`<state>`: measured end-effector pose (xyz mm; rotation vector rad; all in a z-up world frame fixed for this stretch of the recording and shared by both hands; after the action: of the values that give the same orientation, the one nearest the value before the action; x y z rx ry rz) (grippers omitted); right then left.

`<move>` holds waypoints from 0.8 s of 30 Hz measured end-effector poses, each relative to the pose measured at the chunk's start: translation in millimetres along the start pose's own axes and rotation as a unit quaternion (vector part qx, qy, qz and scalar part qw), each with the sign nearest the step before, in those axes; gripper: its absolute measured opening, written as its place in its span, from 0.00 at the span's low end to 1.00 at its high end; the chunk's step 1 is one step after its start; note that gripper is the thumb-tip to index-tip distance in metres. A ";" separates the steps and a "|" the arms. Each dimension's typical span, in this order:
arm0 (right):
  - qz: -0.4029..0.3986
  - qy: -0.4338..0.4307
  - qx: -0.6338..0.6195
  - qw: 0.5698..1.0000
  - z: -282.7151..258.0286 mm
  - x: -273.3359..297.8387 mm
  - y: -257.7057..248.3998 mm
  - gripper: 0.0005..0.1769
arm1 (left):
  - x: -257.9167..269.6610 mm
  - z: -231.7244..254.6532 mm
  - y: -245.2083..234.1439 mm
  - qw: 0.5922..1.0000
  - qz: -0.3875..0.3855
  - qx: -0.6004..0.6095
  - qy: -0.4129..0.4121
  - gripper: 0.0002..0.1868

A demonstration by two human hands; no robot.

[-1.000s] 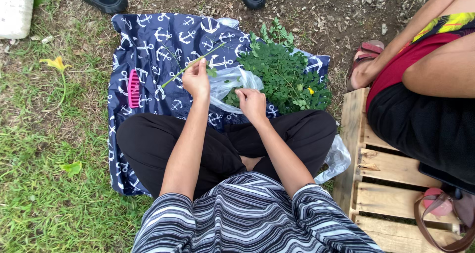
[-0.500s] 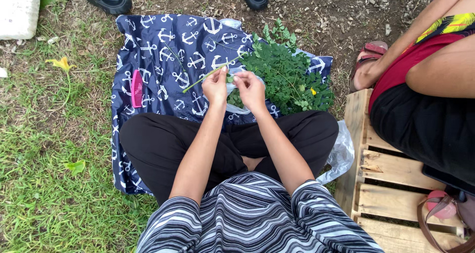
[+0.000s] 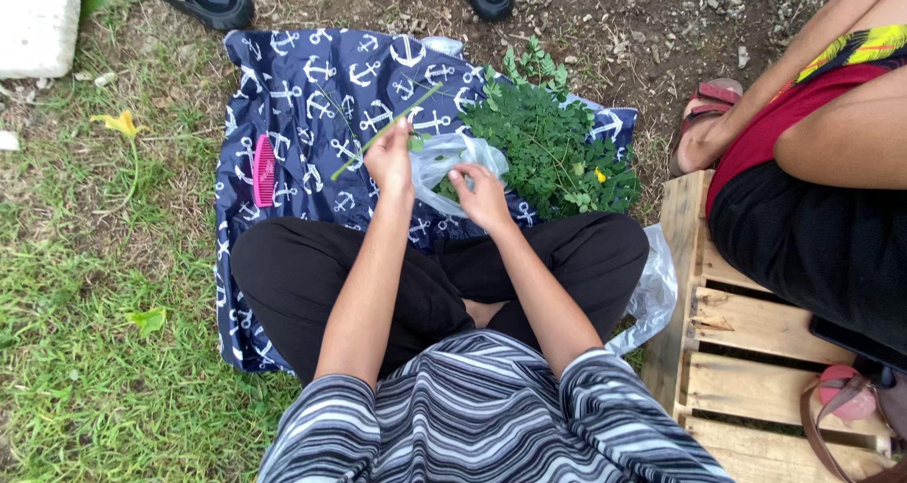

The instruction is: The person plucks leaves from a bunch of green leafy plants and places them into a small plastic bag while sitting on the ground outdoors.

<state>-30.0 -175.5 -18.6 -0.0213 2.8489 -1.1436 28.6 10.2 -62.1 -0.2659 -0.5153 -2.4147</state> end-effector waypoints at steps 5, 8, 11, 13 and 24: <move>0.073 0.068 -0.209 0.973 -28.6 -19.0 -0.6 0.15 | 19.1 -16.1 12.2 0.999 -0.021 0.003 -0.033 0.13; 0.080 0.111 -0.221 0.966 -27.7 -31.2 -1.3 0.10 | 22.9 -24.8 16.0 0.999 -0.026 -0.023 -0.040 0.12; 0.085 0.095 -0.185 0.974 -17.6 -26.1 -5.8 0.10 | 15.3 -30.8 11.1 0.999 -0.019 -0.005 -0.028 0.12; 0.101 0.098 -0.174 0.975 -6.9 -16.0 -6.7 0.10 | 4.5 -29.6 1.7 1.000 -0.002 0.016 0.006 0.11; 0.014 0.024 -0.154 0.988 -18.2 -9.1 -1.3 0.23 | 13.0 -20.0 6.0 0.993 -0.048 0.036 -0.102 0.14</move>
<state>-22.3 -163.5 -4.1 0.0305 3.0266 -0.6971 21.1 -9.9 -74.4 -0.4703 -0.7207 -2.4681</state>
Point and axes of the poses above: each hand's wrist, its own x-axis away from the middle knuckle, its own y-axis out of the palm, z = x × y, the point moved 3 cm from there along -x, towards the middle knuckle, and after that the axes turned 4 degrees about z, right-handed, at the moved point
